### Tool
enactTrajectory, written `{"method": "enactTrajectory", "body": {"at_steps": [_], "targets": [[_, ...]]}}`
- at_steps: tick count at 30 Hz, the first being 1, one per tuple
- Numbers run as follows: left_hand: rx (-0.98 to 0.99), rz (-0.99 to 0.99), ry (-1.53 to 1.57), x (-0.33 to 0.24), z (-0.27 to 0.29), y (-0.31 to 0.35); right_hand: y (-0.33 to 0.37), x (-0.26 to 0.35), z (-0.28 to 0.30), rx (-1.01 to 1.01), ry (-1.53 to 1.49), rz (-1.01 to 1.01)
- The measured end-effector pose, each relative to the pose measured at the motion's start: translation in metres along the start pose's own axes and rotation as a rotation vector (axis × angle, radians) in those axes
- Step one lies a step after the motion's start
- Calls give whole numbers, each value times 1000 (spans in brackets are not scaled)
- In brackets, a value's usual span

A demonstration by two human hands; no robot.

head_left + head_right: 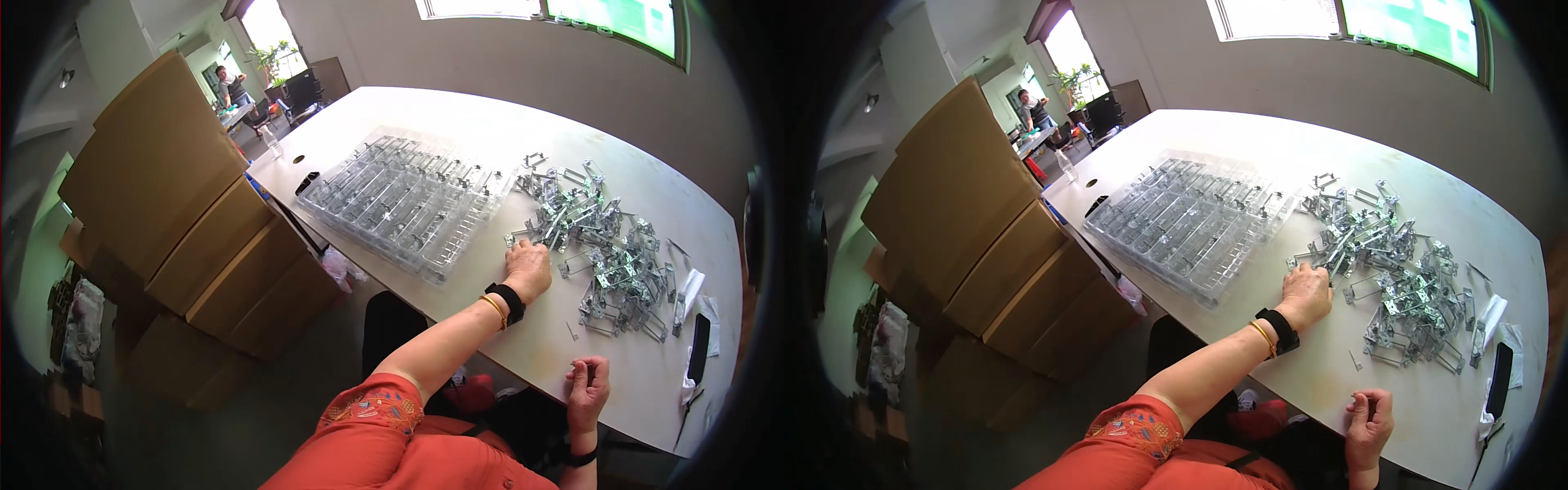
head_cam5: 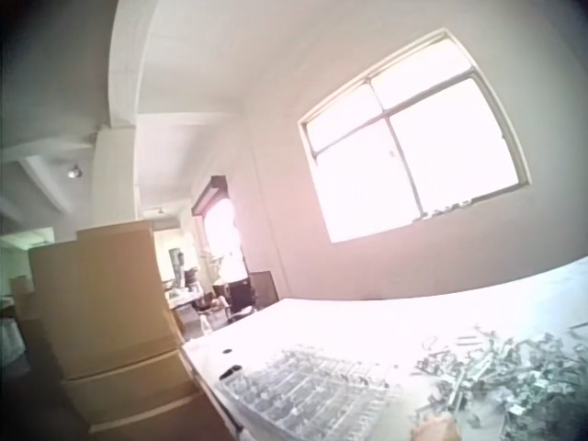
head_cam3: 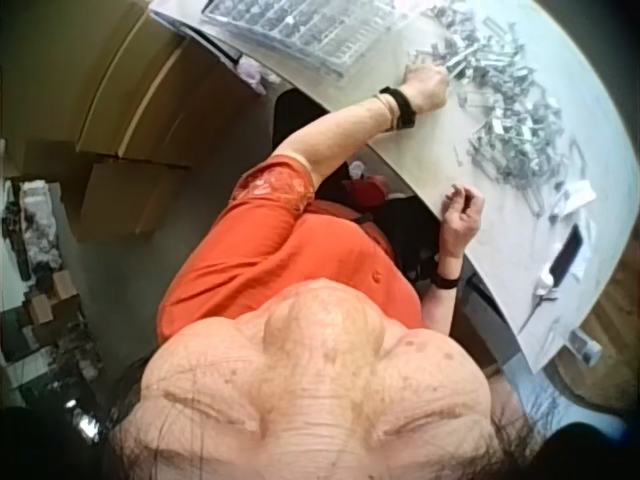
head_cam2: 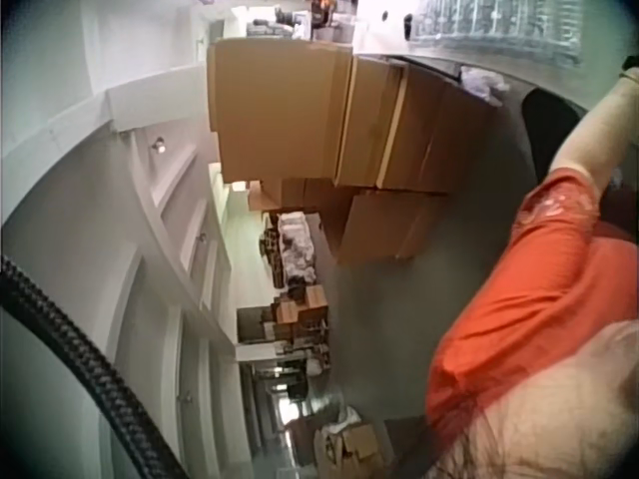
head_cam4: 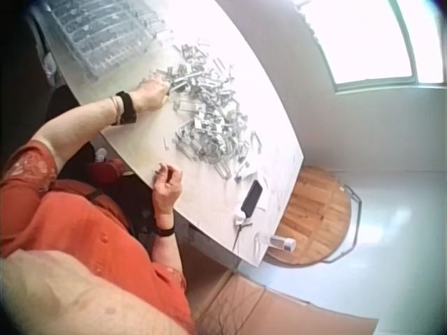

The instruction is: The person sits at a table and assembles small metal hardware components by hand. They pick up metal brackets and pins from a pile, insert the pins into the brackets, and place the assembled units into a clear plastic organizer tray. The process is repeated continuously throughout the video.

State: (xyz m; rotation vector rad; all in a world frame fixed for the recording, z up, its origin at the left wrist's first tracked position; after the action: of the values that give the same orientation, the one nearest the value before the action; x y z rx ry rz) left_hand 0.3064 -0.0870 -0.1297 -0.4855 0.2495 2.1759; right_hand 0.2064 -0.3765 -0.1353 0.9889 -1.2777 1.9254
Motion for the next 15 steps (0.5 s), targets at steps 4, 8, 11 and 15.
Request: {"method": "enactTrajectory", "body": {"at_steps": [4, 8, 11, 15], "targets": [[-42, -21, -41, 4, -4, -6, 2, -3, -3, -18, -40, -6], [-68, -21, -29, 0, 2, -6, 2, 0, -2, -1, 20, -17], [-163, -58, -15, -5, 14, -5, 1, -1, -3, -6, 24, -14], [-244, -89, -35, -17, 20, -1, 4, -6, -1, -21, 54, -22]]}}
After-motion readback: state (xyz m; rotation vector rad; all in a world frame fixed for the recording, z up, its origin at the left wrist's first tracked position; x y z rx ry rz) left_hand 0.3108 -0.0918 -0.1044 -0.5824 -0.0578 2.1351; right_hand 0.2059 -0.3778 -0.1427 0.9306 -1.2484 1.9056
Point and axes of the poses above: each hand's wrist, its own y-axis away from the middle knuckle, its own z-axis out of the back of the hand, x = y × z, the point moved 10 cm from there along -y, towards the middle knuckle, and after that the axes turned 14 degrees about z, right-handed, at the moved point
